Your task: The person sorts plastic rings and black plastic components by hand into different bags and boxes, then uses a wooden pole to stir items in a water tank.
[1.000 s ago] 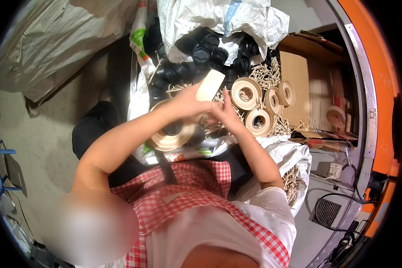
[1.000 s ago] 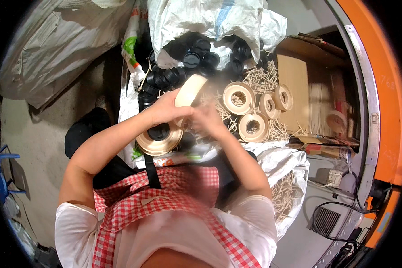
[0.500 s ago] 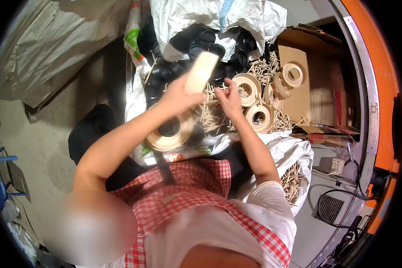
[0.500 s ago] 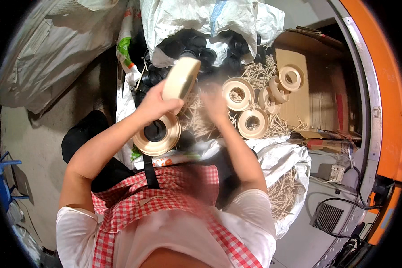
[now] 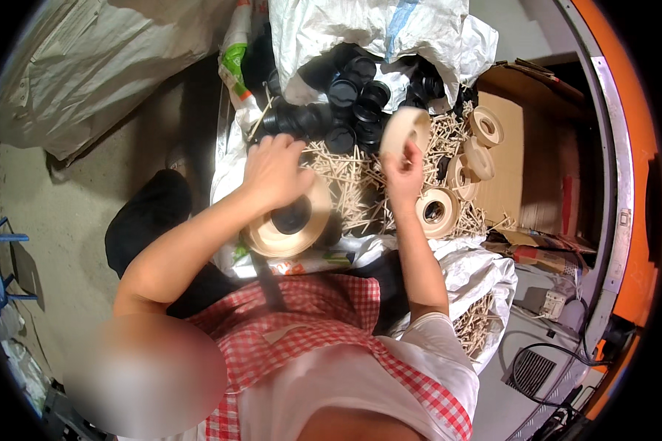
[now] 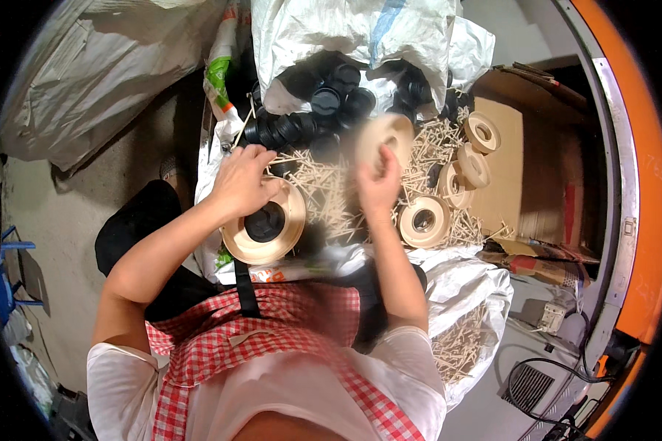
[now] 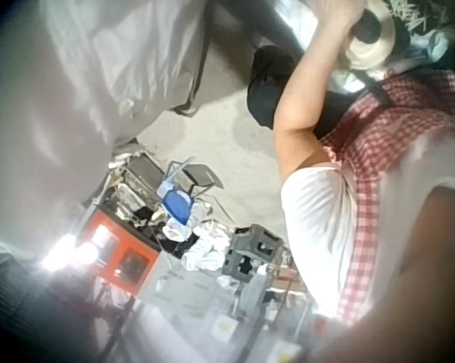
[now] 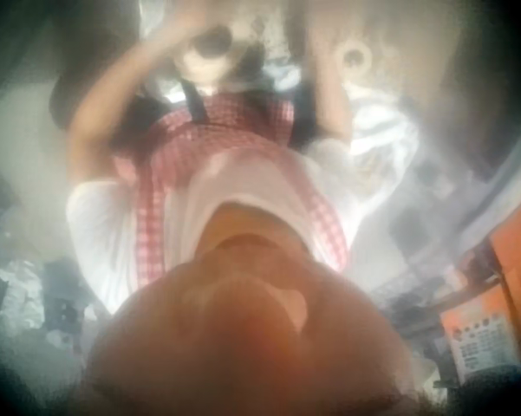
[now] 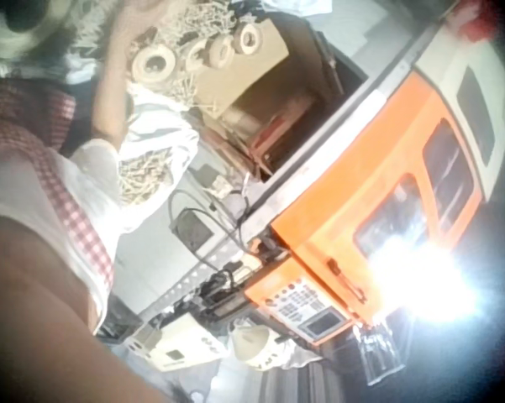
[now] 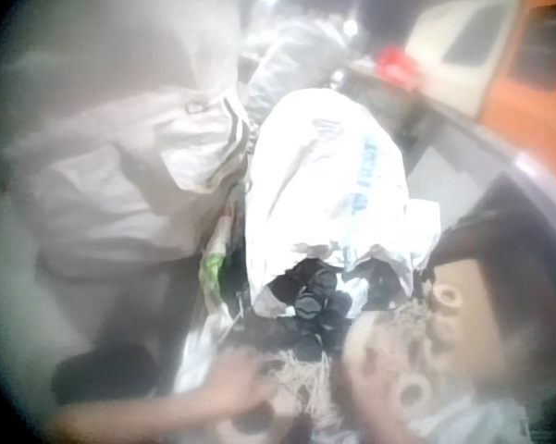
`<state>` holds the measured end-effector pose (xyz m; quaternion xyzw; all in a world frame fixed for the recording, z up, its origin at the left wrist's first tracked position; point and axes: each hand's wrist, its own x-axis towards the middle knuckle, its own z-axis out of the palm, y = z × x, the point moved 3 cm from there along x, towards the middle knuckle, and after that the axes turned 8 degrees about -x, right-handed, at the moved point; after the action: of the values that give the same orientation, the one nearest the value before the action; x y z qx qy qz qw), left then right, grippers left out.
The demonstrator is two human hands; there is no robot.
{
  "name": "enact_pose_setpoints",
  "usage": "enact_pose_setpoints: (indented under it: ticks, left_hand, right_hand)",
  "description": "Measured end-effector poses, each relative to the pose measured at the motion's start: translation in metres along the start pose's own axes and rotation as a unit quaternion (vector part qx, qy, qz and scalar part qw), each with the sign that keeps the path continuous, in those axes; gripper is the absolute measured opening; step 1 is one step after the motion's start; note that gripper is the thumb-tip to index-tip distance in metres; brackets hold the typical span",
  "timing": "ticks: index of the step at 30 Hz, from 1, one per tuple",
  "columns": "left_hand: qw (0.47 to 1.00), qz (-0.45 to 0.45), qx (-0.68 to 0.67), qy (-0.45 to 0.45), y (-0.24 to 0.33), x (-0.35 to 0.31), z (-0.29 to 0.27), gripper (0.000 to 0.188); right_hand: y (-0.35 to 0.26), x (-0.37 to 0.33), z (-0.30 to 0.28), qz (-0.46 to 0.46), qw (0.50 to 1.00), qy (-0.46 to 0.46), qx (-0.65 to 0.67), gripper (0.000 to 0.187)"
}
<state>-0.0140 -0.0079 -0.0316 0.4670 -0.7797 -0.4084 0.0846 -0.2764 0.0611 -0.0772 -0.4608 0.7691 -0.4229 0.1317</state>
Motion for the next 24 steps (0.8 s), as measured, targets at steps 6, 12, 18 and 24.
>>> enact_pose_setpoints:
  ticks: [6,12,18,24]
  left_hand:
    - [0.954,0.023,-0.294,0.052,-0.002,0.018,-0.004,0.063]
    - [0.714,0.017,-0.689,0.122,0.001,0.030,-0.040,0.043]
    - [0.726,0.036,-0.670,0.150,-0.006,0.029,-0.035,0.051]
    - [0.784,0.018,-0.610,0.110,0.008,0.026,-0.027,0.061]
  right_hand:
    - [-0.115,-0.013,0.050,-0.272,0.953,-0.102,-0.085,0.039]
    - [-0.084,0.027,0.083,-0.028,0.968,0.012,0.248,0.030]
    - [0.044,0.035,0.126,-0.054,0.905,-0.138,-0.398,0.020]
    - [0.013,0.031,0.069,0.006,0.998,0.060,-0.005,0.013]
